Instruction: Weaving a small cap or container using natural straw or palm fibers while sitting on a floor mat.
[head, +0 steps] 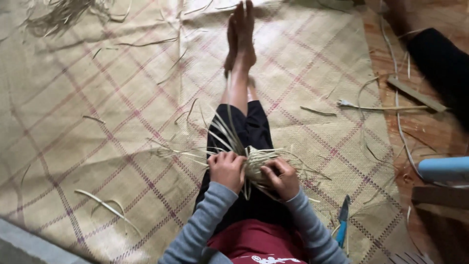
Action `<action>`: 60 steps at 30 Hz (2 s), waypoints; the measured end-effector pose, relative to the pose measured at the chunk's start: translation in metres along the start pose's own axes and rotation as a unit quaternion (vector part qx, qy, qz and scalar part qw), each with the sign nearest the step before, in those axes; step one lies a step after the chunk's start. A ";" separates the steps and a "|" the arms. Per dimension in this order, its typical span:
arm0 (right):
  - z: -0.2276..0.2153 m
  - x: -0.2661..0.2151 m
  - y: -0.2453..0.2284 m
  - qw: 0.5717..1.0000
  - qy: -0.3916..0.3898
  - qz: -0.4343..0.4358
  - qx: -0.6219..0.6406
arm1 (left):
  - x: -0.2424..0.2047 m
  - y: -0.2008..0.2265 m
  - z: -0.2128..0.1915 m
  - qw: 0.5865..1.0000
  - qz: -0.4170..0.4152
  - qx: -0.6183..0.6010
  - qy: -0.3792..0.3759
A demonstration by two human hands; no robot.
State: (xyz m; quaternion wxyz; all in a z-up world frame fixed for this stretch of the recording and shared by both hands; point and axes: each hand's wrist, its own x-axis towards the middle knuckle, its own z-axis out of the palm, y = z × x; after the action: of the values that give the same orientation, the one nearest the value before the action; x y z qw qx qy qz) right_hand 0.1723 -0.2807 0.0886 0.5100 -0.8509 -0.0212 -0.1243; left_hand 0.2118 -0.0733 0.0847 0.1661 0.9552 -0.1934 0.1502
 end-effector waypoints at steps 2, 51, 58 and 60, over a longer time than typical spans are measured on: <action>-0.001 0.001 -0.002 1.000 -0.008 0.004 0.006 | -0.002 0.007 0.003 1.000 -0.005 0.019 0.005; 0.024 0.092 0.011 0.975 -0.126 0.030 -0.183 | 0.027 -0.072 0.084 0.795 -0.247 -0.506 -0.224; 0.027 0.093 0.009 0.971 -0.142 0.038 -0.187 | 0.036 -0.076 0.073 0.767 -0.301 -0.501 -0.265; 0.028 0.093 0.013 0.969 -0.145 0.047 -0.196 | 0.036 -0.077 0.073 0.764 -0.304 -0.503 -0.267</action>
State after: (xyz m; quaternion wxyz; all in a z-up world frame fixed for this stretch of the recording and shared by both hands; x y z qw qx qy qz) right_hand 0.2693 -0.2705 0.0867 0.3300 -0.9432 -0.0299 0.0230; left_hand 0.2922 -0.0457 0.0117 0.6009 0.7452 0.0225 -0.2883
